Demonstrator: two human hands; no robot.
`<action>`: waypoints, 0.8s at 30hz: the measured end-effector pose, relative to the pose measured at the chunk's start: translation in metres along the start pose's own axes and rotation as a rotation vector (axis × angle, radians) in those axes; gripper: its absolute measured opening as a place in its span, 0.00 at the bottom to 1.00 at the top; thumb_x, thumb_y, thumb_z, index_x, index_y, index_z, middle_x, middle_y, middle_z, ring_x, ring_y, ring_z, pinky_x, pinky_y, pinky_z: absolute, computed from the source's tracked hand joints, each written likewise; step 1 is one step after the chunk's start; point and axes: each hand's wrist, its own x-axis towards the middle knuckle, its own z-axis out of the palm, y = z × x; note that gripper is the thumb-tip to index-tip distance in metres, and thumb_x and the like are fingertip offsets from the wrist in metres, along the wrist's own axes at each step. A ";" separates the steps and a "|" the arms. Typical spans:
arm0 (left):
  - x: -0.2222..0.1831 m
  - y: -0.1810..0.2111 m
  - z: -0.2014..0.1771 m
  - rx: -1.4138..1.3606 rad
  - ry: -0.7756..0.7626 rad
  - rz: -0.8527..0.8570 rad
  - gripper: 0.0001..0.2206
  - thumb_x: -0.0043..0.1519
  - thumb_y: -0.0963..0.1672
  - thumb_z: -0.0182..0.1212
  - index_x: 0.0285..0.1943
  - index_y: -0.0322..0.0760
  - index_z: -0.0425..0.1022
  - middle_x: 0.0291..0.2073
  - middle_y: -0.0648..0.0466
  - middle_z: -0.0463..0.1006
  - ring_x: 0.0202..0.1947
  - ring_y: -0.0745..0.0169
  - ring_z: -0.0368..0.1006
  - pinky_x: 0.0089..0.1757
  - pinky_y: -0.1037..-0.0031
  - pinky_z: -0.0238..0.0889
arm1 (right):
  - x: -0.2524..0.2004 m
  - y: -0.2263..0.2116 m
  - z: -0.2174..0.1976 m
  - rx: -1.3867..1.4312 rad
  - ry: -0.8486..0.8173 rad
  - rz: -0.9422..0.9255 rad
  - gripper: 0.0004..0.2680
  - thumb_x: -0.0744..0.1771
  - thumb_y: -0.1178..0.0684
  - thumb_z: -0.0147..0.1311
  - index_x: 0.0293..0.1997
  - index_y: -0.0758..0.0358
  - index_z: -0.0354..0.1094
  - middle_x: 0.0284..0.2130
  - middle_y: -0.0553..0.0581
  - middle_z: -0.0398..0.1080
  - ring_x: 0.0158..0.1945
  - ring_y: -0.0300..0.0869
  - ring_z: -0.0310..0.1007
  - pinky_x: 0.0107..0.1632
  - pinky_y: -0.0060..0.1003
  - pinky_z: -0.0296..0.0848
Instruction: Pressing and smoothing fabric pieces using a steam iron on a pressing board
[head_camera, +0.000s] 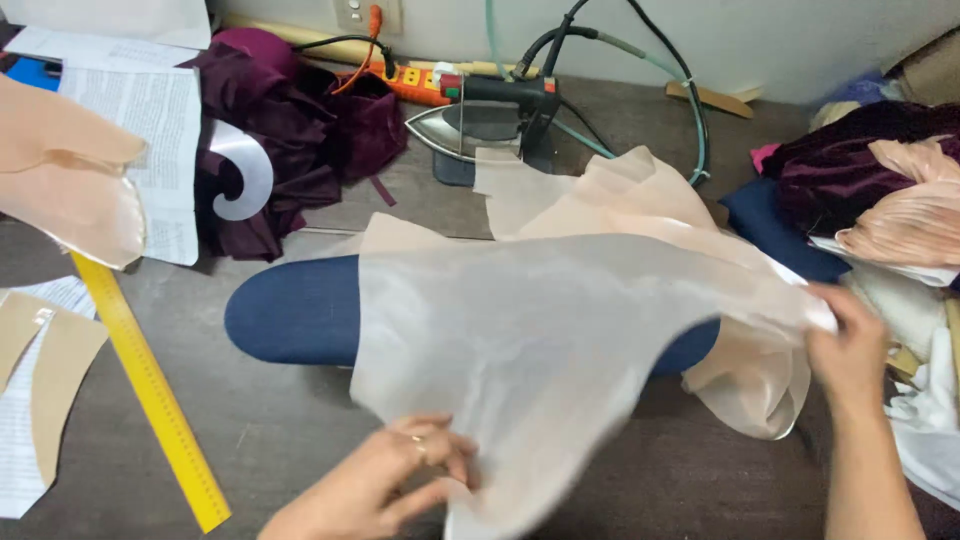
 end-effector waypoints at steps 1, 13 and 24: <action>-0.006 -0.005 0.009 -0.066 -0.129 -0.152 0.07 0.66 0.47 0.49 0.39 0.44 0.69 0.34 0.60 0.74 0.42 0.58 0.70 0.54 0.69 0.56 | -0.018 0.009 -0.008 -0.018 0.008 0.027 0.21 0.58 0.70 0.42 0.55 0.68 0.70 0.52 0.61 0.71 0.57 0.47 0.67 0.62 0.38 0.61; -0.057 -0.122 0.114 0.288 -0.307 -0.614 0.09 0.62 0.48 0.55 0.34 0.42 0.64 0.29 0.52 0.76 0.35 0.43 0.72 0.33 0.56 0.59 | -0.135 0.036 0.031 -0.154 -0.250 0.201 0.22 0.54 0.67 0.43 0.49 0.60 0.73 0.46 0.52 0.75 0.50 0.47 0.73 0.50 0.39 0.66; -0.066 -0.101 0.144 0.189 -0.409 -0.637 0.08 0.63 0.49 0.55 0.42 0.43 0.69 0.38 0.52 0.77 0.39 0.47 0.73 0.38 0.59 0.63 | -0.175 0.074 0.035 -0.107 -0.459 0.337 0.21 0.54 0.66 0.53 0.52 0.60 0.72 0.54 0.50 0.70 0.59 0.41 0.67 0.64 0.32 0.59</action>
